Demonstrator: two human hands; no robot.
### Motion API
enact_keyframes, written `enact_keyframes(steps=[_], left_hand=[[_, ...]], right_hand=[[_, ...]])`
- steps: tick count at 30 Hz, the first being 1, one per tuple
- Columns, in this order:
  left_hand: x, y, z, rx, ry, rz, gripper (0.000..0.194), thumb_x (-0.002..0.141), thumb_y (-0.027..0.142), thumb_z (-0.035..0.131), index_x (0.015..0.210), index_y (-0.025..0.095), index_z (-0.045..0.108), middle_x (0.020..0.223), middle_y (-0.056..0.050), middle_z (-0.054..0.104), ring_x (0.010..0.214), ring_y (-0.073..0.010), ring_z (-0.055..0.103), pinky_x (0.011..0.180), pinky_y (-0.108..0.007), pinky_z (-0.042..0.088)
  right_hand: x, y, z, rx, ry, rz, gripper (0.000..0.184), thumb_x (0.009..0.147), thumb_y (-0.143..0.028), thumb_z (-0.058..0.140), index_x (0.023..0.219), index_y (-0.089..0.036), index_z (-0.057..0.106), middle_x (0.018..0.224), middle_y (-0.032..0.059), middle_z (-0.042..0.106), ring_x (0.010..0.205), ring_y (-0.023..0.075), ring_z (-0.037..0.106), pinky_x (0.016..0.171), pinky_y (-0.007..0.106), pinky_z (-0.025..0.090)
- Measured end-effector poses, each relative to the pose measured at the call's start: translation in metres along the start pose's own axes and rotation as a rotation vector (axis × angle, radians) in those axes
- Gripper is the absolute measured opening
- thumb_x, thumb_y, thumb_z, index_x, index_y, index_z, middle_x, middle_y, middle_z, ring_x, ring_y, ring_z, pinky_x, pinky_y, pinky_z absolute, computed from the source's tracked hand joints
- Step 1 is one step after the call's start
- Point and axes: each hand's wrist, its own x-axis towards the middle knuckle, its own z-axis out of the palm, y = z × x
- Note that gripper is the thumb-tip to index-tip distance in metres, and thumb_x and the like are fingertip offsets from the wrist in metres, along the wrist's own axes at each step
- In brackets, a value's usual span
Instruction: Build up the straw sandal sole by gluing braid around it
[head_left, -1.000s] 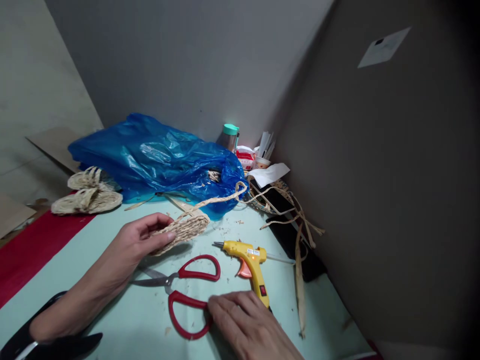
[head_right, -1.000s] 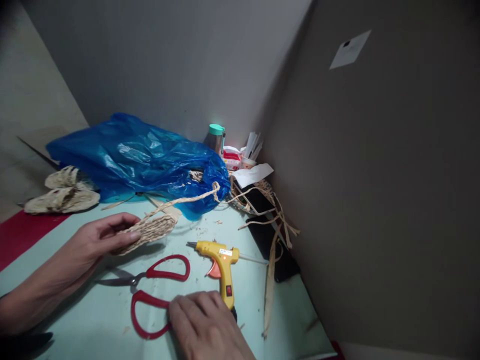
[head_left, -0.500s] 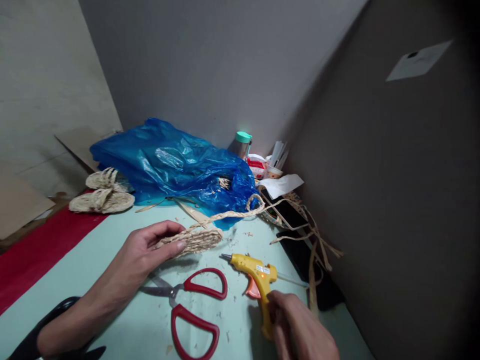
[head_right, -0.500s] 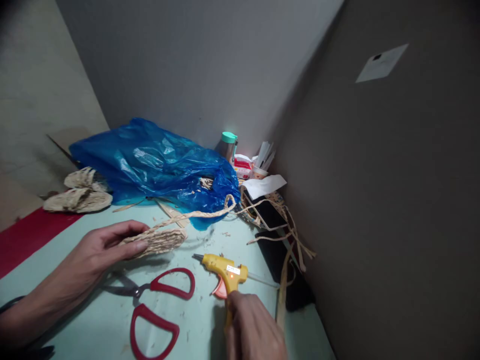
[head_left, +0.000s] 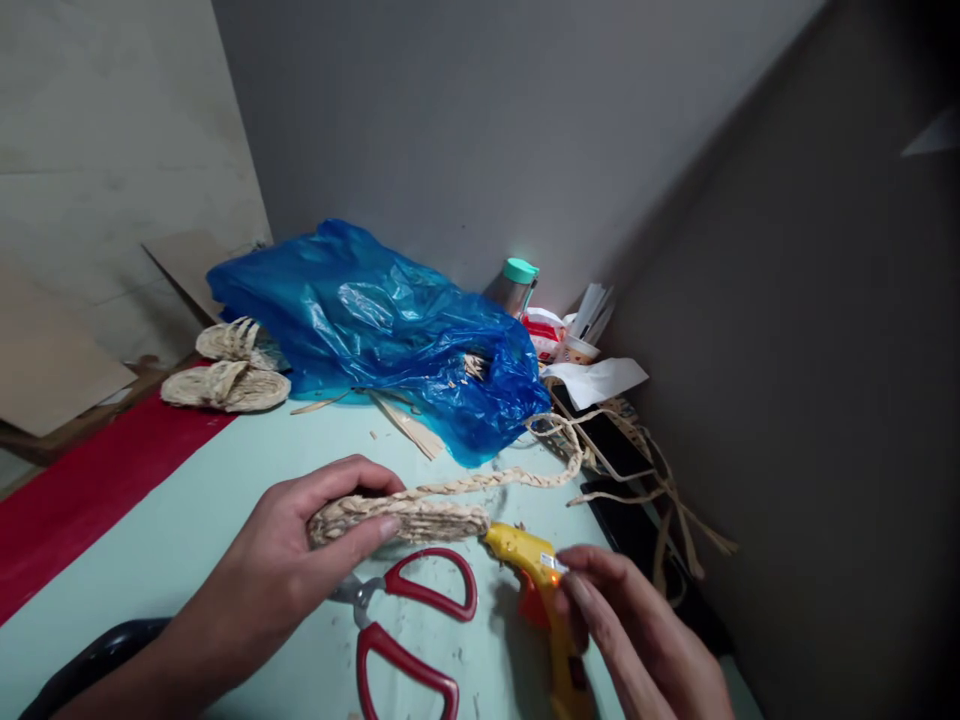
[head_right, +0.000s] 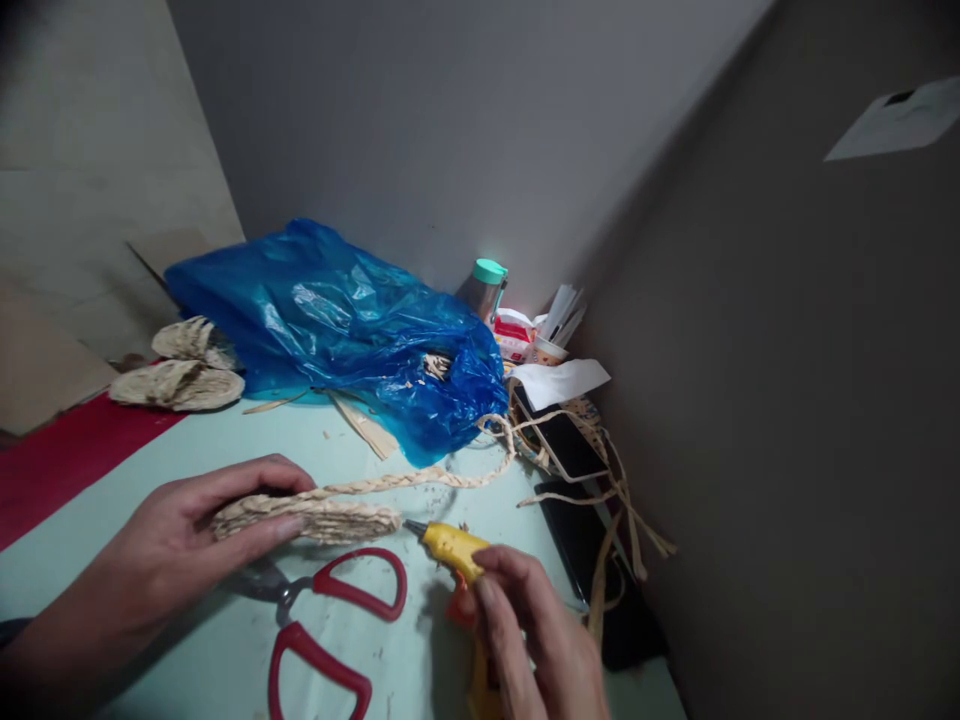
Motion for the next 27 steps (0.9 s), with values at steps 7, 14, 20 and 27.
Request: enact_keyframes(steps=[7, 14, 20, 27], left_hand=[[-0.003, 0.006, 0.008, -0.023, -0.029, 0.113, 0.014, 0.078, 0.041, 0.076, 0.078, 0.027, 0.078, 0.080, -0.001, 0.074, 0.073, -0.0209, 0.067, 0.068, -0.023, 0.052], [-0.009, 0.009, 0.013, 0.039, 0.041, -0.013, 0.011, 0.077, 0.034, 0.069, 0.087, 0.032, 0.074, 0.084, 0.008, 0.074, 0.080, -0.0155, 0.067, 0.073, -0.017, 0.049], [-0.009, 0.010, 0.014, 0.082, 0.063, -0.016, 0.005, 0.073, 0.029, 0.070, 0.077, 0.031, 0.069, 0.074, 0.009, 0.069, 0.070, -0.0132, 0.062, 0.067, -0.016, 0.048], [-0.008, -0.004, 0.015, 0.028, -0.028, 0.133, 0.009, 0.075, 0.024, 0.073, 0.079, 0.032, 0.072, 0.075, 0.010, 0.073, 0.069, -0.0109, 0.067, 0.063, -0.011, 0.049]], right_hand=[[0.049, -0.027, 0.028, 0.849, -0.208, 0.232, 0.038, 0.083, -0.041, 0.080, 0.117, -0.026, 0.072, 0.097, 0.0049, 0.072, 0.078, 0.0113, 0.062, 0.068, 0.018, 0.051], [0.055, -0.064, 0.023, 0.809, -0.146, 0.290, 0.026, 0.078, -0.042, 0.085, 0.098, -0.030, 0.074, 0.079, -0.0001, 0.065, 0.071, 0.0104, 0.053, 0.057, 0.017, 0.042], [0.057, -0.066, 0.015, 0.650, -0.135, 0.183, 0.019, 0.082, -0.046, 0.081, 0.094, -0.033, 0.075, 0.087, -0.0008, 0.064, 0.079, 0.0117, 0.057, 0.067, 0.019, 0.050], [0.061, -0.057, 0.018, 0.656, -0.183, -0.037, 0.010, 0.099, -0.034, 0.063, 0.100, -0.030, 0.072, 0.103, -0.0001, 0.067, 0.098, 0.0139, 0.065, 0.087, 0.023, 0.053]])
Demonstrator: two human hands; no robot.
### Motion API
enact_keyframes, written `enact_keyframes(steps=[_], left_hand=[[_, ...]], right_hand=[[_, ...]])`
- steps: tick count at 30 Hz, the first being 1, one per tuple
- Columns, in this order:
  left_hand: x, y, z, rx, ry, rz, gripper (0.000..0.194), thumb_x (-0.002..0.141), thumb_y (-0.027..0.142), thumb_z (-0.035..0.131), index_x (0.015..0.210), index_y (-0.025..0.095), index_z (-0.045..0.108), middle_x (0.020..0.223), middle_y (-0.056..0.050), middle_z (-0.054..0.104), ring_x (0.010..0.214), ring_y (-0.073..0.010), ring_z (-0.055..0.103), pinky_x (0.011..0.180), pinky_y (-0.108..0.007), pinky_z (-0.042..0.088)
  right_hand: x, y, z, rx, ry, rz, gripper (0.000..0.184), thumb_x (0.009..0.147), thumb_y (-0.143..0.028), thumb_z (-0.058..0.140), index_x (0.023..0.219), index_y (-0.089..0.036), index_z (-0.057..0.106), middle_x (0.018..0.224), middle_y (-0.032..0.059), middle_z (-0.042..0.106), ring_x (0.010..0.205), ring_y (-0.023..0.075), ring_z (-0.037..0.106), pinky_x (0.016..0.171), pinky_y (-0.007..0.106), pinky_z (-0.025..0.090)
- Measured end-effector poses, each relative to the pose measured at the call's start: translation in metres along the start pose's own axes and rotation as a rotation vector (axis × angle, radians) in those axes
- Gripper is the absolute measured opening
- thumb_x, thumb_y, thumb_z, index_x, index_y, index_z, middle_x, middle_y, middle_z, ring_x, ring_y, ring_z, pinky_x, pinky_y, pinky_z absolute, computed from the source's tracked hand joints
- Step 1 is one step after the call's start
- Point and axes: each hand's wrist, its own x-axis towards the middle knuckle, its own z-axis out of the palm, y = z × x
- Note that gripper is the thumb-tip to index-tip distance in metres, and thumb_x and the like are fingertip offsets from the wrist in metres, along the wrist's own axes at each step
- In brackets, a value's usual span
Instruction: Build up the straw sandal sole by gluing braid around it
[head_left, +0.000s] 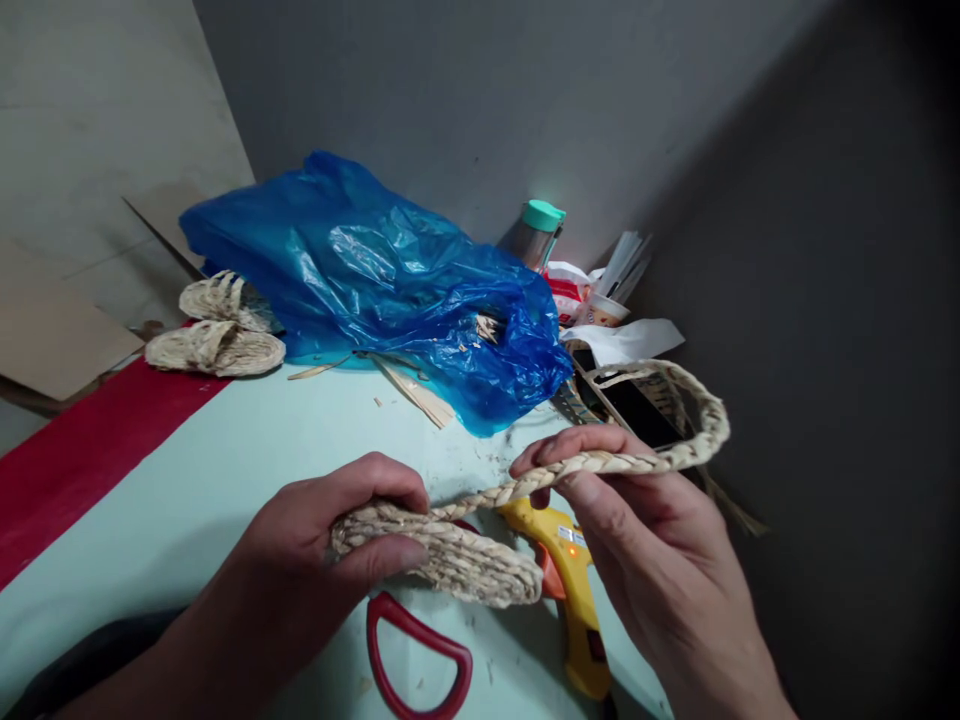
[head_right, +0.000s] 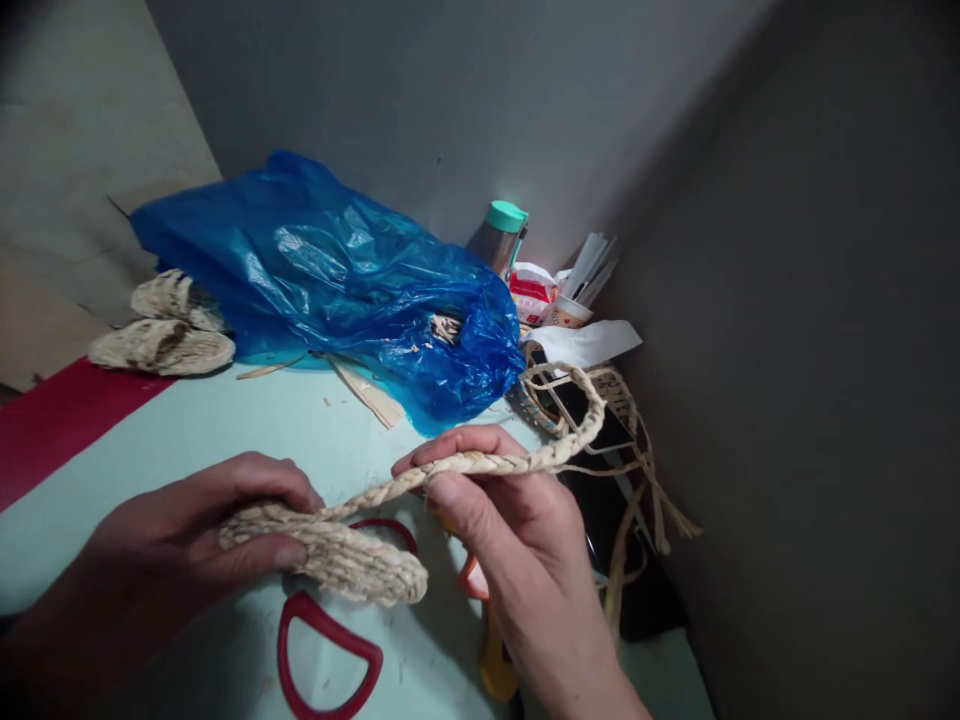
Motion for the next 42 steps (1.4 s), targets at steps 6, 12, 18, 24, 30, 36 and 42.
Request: enact_keyframes(steps=[6, 12, 18, 24, 30, 36, 42], left_hand=[[-0.006, 0.000, 0.003, -0.038, 0.024, -0.114, 0.005, 0.071, 0.028, 0.077, 0.073, 0.029, 0.073, 0.073, 0.006, 0.073, 0.068, -0.0145, 0.067, 0.058, -0.015, 0.050], [-0.007, 0.004, 0.002, -0.038, -0.015, -0.089, 0.007, 0.074, 0.031, 0.077, 0.078, 0.029, 0.072, 0.074, 0.006, 0.072, 0.067, -0.0148, 0.068, 0.060, -0.016, 0.051], [-0.011, 0.009, 0.006, -0.083, 0.037, -0.177, 0.012, 0.073, 0.029, 0.078, 0.082, 0.031, 0.069, 0.077, 0.008, 0.069, 0.070, -0.0135, 0.066, 0.062, -0.016, 0.051], [-0.013, 0.012, 0.006, -0.059, -0.009, -0.131, 0.005, 0.078, 0.034, 0.074, 0.076, 0.032, 0.069, 0.072, 0.010, 0.070, 0.067, -0.0134, 0.064, 0.061, -0.019, 0.048], [-0.012, 0.016, 0.004, -0.112, -0.028, -0.151, 0.006, 0.078, 0.033, 0.075, 0.075, 0.030, 0.070, 0.072, 0.007, 0.071, 0.067, -0.0151, 0.064, 0.061, -0.024, 0.048], [-0.014, 0.018, 0.005, -0.089, 0.047, -0.097, 0.010, 0.076, 0.032, 0.080, 0.076, 0.029, 0.071, 0.075, 0.005, 0.070, 0.072, -0.0168, 0.066, 0.062, -0.023, 0.052], [-0.011, 0.010, 0.000, -0.037, -0.011, 0.025, 0.018, 0.078, 0.025, 0.083, 0.085, 0.032, 0.068, 0.081, 0.009, 0.072, 0.080, -0.0130, 0.071, 0.068, -0.015, 0.057]], right_hand=[[0.002, 0.000, 0.006, 0.086, 0.014, 0.002, 0.010, 0.100, -0.031, 0.062, 0.101, -0.027, 0.071, 0.097, -0.0003, 0.068, 0.091, 0.0130, 0.066, 0.084, 0.024, 0.056], [0.002, 0.002, 0.004, 0.161, -0.012, 0.073, 0.009, 0.099, -0.033, 0.062, 0.104, -0.026, 0.067, 0.102, 0.0026, 0.071, 0.092, 0.0142, 0.066, 0.085, 0.026, 0.054], [0.005, 0.008, 0.002, 0.217, -0.031, 0.055, 0.005, 0.098, -0.029, 0.062, 0.100, -0.025, 0.064, 0.099, 0.0038, 0.072, 0.087, 0.0149, 0.066, 0.081, 0.028, 0.054], [0.004, 0.011, 0.004, 0.254, -0.041, 0.013, 0.005, 0.098, -0.026, 0.060, 0.095, -0.025, 0.063, 0.095, 0.0013, 0.073, 0.084, 0.0129, 0.067, 0.080, 0.025, 0.055], [0.000, 0.007, 0.008, 0.174, -0.095, 0.068, 0.023, 0.092, -0.032, 0.073, 0.112, -0.030, 0.062, 0.097, -0.0009, 0.076, 0.091, 0.0159, 0.071, 0.082, 0.028, 0.058], [-0.001, 0.000, 0.006, 0.063, -0.114, 0.089, 0.030, 0.083, -0.030, 0.082, 0.110, -0.031, 0.069, 0.094, -0.0002, 0.076, 0.073, 0.0164, 0.071, 0.057, 0.027, 0.053], [0.000, 0.007, 0.005, 0.068, -0.157, 0.089, 0.032, 0.082, -0.026, 0.082, 0.110, -0.034, 0.071, 0.093, -0.0038, 0.076, 0.074, 0.0142, 0.071, 0.064, 0.025, 0.055]])
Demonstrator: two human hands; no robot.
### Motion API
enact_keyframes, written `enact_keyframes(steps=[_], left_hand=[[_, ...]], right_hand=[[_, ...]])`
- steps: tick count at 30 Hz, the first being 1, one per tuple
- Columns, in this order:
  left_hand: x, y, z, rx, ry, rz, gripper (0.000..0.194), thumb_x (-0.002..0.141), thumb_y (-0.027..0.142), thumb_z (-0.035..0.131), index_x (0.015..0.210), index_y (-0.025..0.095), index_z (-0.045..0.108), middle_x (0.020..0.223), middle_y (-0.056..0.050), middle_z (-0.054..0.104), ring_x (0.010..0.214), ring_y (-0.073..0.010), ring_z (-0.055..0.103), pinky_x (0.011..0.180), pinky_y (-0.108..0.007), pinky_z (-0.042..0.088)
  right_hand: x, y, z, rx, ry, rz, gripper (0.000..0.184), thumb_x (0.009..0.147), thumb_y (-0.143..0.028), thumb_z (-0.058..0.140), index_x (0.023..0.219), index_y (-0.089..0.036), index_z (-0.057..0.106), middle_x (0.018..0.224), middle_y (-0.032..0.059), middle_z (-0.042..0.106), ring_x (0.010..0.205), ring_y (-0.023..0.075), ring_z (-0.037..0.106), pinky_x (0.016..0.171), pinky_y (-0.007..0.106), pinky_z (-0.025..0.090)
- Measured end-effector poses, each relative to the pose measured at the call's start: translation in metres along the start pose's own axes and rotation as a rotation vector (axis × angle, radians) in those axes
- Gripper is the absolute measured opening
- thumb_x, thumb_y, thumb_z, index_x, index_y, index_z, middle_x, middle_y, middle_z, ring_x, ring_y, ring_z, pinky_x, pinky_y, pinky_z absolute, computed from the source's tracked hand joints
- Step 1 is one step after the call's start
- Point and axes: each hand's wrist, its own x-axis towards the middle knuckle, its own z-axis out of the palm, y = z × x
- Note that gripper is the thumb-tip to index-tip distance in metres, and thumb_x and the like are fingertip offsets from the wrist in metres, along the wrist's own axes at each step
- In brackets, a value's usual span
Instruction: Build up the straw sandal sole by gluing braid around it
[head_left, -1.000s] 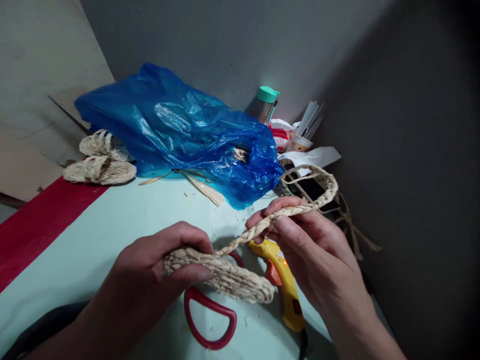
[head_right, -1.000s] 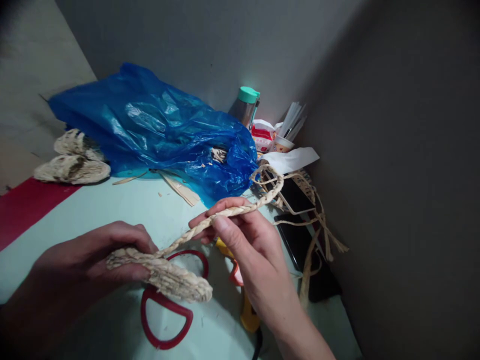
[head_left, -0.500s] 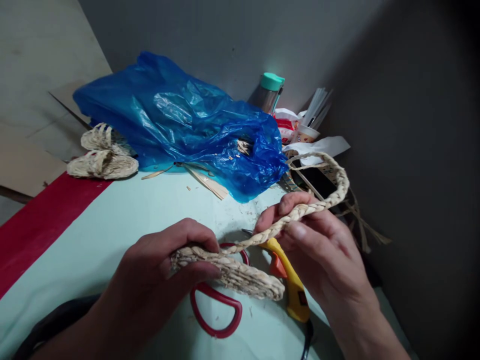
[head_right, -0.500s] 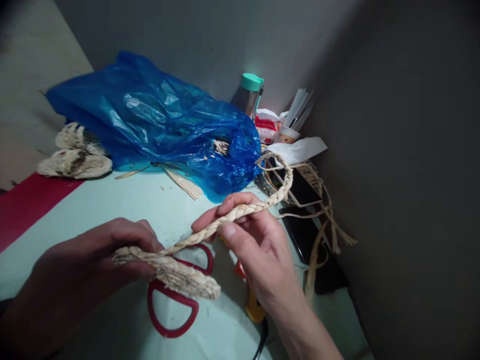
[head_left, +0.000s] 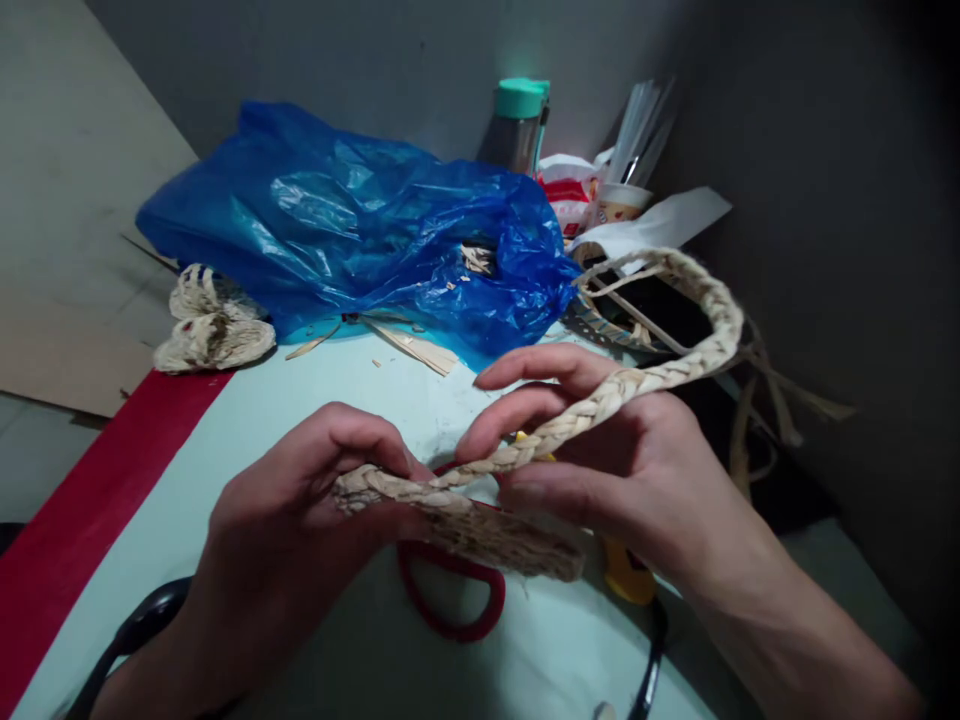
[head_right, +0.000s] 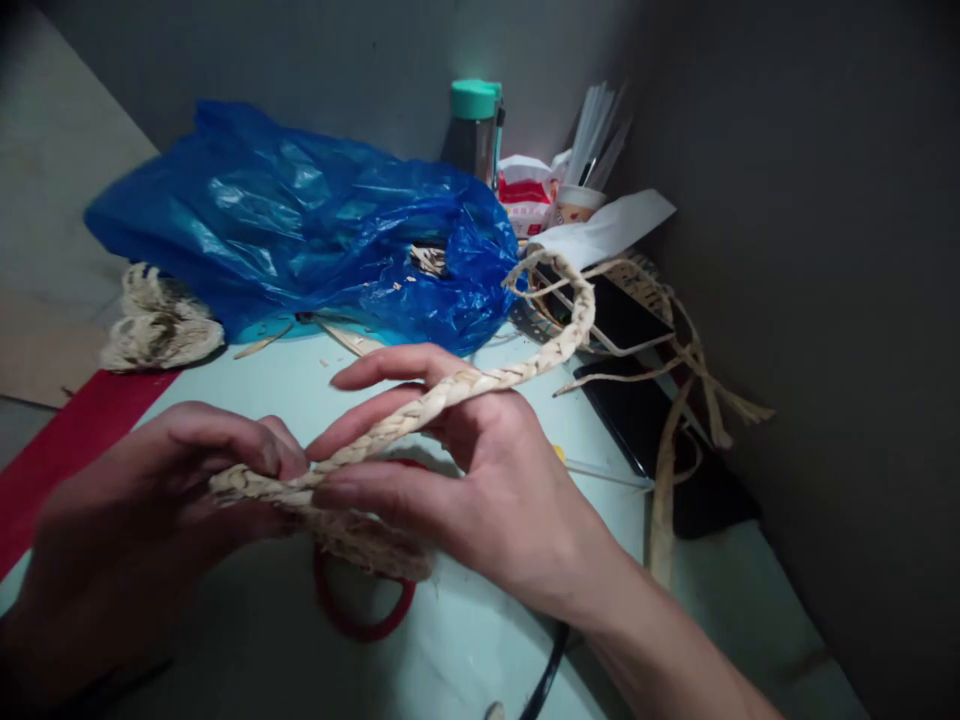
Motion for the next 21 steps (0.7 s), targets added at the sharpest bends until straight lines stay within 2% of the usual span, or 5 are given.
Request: enact_keyframes(steps=[5, 10, 15, 18, 21], left_hand=[[0.003, -0.006, -0.003, 0.097, -0.075, 0.090, 0.023, 0.079, 0.021, 0.083, 0.092, 0.033, 0.068, 0.086, 0.009, 0.070, 0.075, -0.0092, 0.070, 0.064, -0.010, 0.055], [0.002, -0.006, 0.001, 0.094, -0.088, 0.091, 0.022, 0.080, 0.020, 0.082, 0.092, 0.034, 0.070, 0.087, 0.008, 0.071, 0.079, -0.0110, 0.071, 0.068, -0.012, 0.057], [0.002, -0.005, 0.001, 0.149, -0.067, 0.110, 0.017, 0.079, 0.021, 0.081, 0.087, 0.033, 0.071, 0.081, 0.008, 0.070, 0.074, -0.0123, 0.069, 0.061, -0.014, 0.055], [0.000, -0.006, 0.000, 0.068, -0.099, 0.131, 0.016, 0.080, 0.020, 0.080, 0.086, 0.032, 0.072, 0.079, 0.006, 0.072, 0.076, -0.0156, 0.070, 0.058, -0.019, 0.055], [-0.002, -0.008, 0.001, -0.046, -0.125, 0.135, 0.018, 0.081, 0.017, 0.077, 0.088, 0.033, 0.073, 0.080, 0.006, 0.073, 0.079, -0.0192, 0.071, 0.068, -0.027, 0.061]], right_hand=[[-0.002, 0.002, 0.003, -0.095, -0.066, -0.004, 0.002, 0.089, -0.028, 0.075, 0.090, -0.028, 0.077, 0.091, -0.0054, 0.074, 0.082, 0.0131, 0.069, 0.059, 0.019, 0.052], [-0.003, 0.002, 0.002, -0.119, -0.052, -0.086, 0.006, 0.090, -0.024, 0.075, 0.092, -0.029, 0.077, 0.094, -0.0078, 0.074, 0.087, 0.0113, 0.069, 0.070, 0.018, 0.055], [-0.003, 0.003, -0.001, -0.205, -0.038, -0.110, 0.003, 0.091, -0.026, 0.073, 0.088, -0.025, 0.075, 0.089, -0.0059, 0.073, 0.078, 0.0105, 0.068, 0.063, 0.019, 0.053], [-0.002, 0.005, -0.003, -0.227, -0.117, -0.190, 0.006, 0.094, -0.021, 0.069, 0.092, -0.023, 0.074, 0.093, -0.0030, 0.073, 0.088, 0.0138, 0.070, 0.079, 0.025, 0.056], [0.000, 0.006, -0.007, -0.282, -0.212, -0.300, 0.009, 0.096, -0.017, 0.065, 0.095, -0.021, 0.073, 0.096, 0.0011, 0.075, 0.096, 0.0187, 0.069, 0.091, 0.036, 0.056]])
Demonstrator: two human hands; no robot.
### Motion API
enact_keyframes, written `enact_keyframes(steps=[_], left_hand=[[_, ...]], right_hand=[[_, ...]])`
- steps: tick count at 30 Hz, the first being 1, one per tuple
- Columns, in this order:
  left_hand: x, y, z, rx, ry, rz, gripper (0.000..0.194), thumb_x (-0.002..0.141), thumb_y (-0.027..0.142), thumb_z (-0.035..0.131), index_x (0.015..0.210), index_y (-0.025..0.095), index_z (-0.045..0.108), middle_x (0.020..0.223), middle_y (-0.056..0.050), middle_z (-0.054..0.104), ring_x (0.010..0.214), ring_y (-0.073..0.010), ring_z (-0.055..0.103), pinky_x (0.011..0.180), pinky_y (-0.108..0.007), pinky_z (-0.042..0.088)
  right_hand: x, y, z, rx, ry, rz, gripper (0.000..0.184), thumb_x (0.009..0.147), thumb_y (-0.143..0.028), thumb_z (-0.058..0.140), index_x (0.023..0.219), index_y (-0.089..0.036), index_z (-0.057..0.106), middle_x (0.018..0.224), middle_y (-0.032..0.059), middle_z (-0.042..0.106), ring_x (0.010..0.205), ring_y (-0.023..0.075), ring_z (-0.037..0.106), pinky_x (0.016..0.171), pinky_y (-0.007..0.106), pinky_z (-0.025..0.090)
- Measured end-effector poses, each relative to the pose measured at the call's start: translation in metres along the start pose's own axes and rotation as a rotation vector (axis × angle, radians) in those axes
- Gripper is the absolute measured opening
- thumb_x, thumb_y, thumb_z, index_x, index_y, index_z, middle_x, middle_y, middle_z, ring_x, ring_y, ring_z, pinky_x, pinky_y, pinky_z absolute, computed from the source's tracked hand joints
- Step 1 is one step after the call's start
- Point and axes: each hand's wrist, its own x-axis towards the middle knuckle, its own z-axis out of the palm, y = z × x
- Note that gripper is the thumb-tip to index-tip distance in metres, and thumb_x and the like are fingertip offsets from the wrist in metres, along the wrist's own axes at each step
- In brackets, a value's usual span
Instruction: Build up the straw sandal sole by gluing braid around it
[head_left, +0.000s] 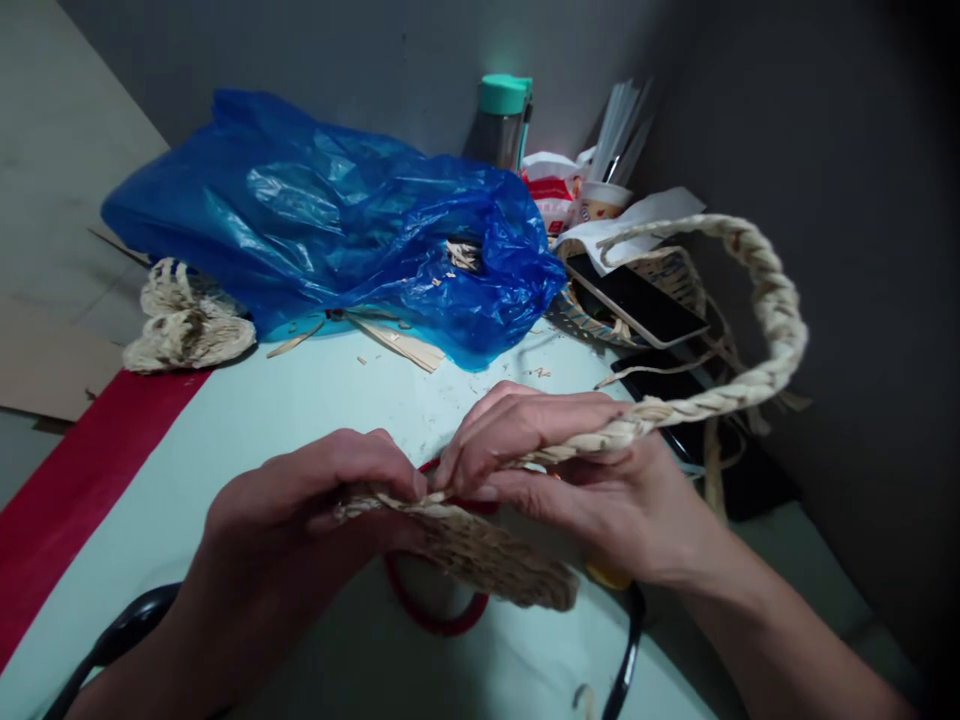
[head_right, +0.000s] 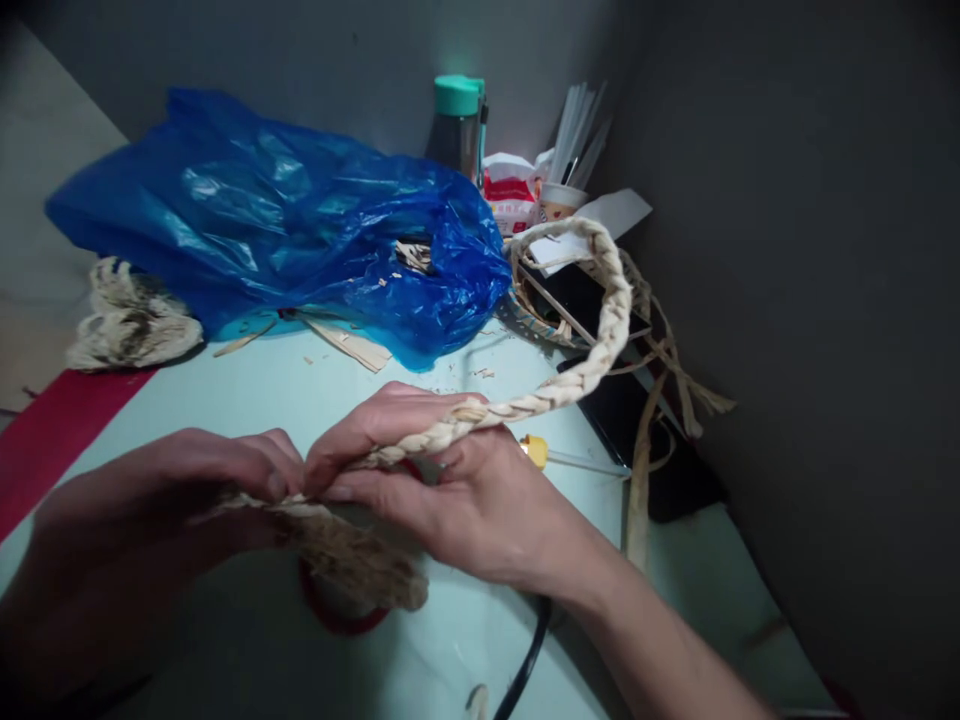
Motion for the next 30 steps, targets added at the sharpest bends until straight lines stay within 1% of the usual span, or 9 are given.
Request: enact_keyframes(steps=[5, 7, 10, 14, 18, 21, 25, 28, 30], left_hand=[[0.000, 0.000, 0.003, -0.047, -0.043, -0.049, 0.009, 0.084, 0.020, 0.073, 0.085, 0.029, 0.074, 0.076, 0.002, 0.073, 0.072, -0.0191, 0.070, 0.060, -0.027, 0.058], [0.001, 0.000, 0.004, -0.023, -0.034, -0.020, 0.010, 0.084, 0.019, 0.073, 0.085, 0.029, 0.073, 0.075, 0.004, 0.073, 0.071, -0.0167, 0.069, 0.060, -0.024, 0.056], [0.000, 0.001, 0.005, 0.061, 0.002, 0.029, 0.013, 0.085, 0.016, 0.074, 0.084, 0.029, 0.072, 0.079, 0.005, 0.074, 0.074, -0.0139, 0.069, 0.062, -0.020, 0.053], [-0.002, -0.001, 0.005, 0.037, -0.031, 0.023, 0.013, 0.088, 0.018, 0.071, 0.090, 0.031, 0.072, 0.081, 0.004, 0.074, 0.073, -0.0144, 0.068, 0.062, -0.022, 0.052], [-0.002, -0.002, 0.005, -0.044, -0.125, -0.011, 0.013, 0.093, 0.020, 0.066, 0.086, 0.029, 0.072, 0.077, 0.001, 0.071, 0.070, -0.0163, 0.067, 0.061, -0.025, 0.052], [-0.002, -0.001, 0.006, -0.077, -0.090, 0.021, 0.013, 0.093, 0.022, 0.067, 0.087, 0.031, 0.075, 0.076, 0.001, 0.071, 0.071, -0.0171, 0.068, 0.062, -0.026, 0.054], [-0.002, 0.001, 0.006, -0.123, -0.061, 0.032, 0.011, 0.093, 0.030, 0.069, 0.090, 0.034, 0.078, 0.079, -0.001, 0.075, 0.075, -0.0203, 0.071, 0.062, -0.026, 0.057], [0.002, 0.007, 0.005, -0.166, -0.083, 0.048, 0.011, 0.091, 0.036, 0.070, 0.089, 0.036, 0.081, 0.075, -0.002, 0.075, 0.069, -0.0197, 0.070, 0.060, -0.027, 0.058], [0.005, 0.014, 0.005, -0.206, -0.072, 0.052, 0.016, 0.090, 0.045, 0.071, 0.085, 0.035, 0.083, 0.068, -0.002, 0.073, 0.060, -0.0180, 0.067, 0.057, -0.026, 0.058]], right_hand=[[0.000, -0.001, -0.005, -0.053, -0.095, -0.027, 0.017, 0.101, -0.021, 0.057, 0.101, -0.022, 0.074, 0.100, 0.0035, 0.076, 0.099, 0.0200, 0.070, 0.096, 0.039, 0.054], [0.000, -0.002, -0.006, -0.066, -0.113, -0.033, 0.020, 0.102, -0.026, 0.055, 0.103, -0.022, 0.074, 0.100, 0.0048, 0.076, 0.099, 0.0205, 0.070, 0.096, 0.039, 0.053], [-0.001, -0.004, -0.006, -0.123, -0.128, -0.060, 0.021, 0.103, -0.023, 0.052, 0.106, -0.022, 0.074, 0.101, 0.0056, 0.075, 0.100, 0.0206, 0.070, 0.098, 0.039, 0.052], [0.000, -0.009, -0.008, -0.214, -0.164, -0.089, 0.025, 0.103, -0.022, 0.047, 0.109, -0.025, 0.071, 0.103, 0.0057, 0.074, 0.102, 0.0212, 0.068, 0.099, 0.040, 0.051], [0.003, -0.015, -0.012, -0.243, -0.216, 0.018, 0.020, 0.105, -0.028, 0.048, 0.112, -0.023, 0.066, 0.107, 0.0060, 0.071, 0.102, 0.0188, 0.067, 0.093, 0.033, 0.052], [0.007, -0.018, -0.014, -0.239, -0.204, 0.054, 0.016, 0.103, -0.029, 0.053, 0.110, -0.021, 0.065, 0.112, 0.0064, 0.069, 0.102, 0.0183, 0.067, 0.092, 0.029, 0.050], [0.016, -0.019, -0.015, -0.109, -0.117, 0.198, 0.019, 0.095, -0.029, 0.069, 0.110, -0.022, 0.060, 0.097, 0.0014, 0.071, 0.092, 0.0183, 0.068, 0.082, 0.029, 0.051], [0.024, -0.022, -0.013, 0.011, -0.168, 0.294, 0.018, 0.091, -0.033, 0.074, 0.096, -0.020, 0.062, 0.091, 0.0007, 0.068, 0.089, 0.0179, 0.065, 0.077, 0.029, 0.051], [0.029, -0.024, -0.011, 0.076, -0.215, 0.336, 0.019, 0.092, -0.035, 0.072, 0.097, -0.020, 0.061, 0.089, 0.0001, 0.066, 0.085, 0.0165, 0.062, 0.075, 0.028, 0.050]])
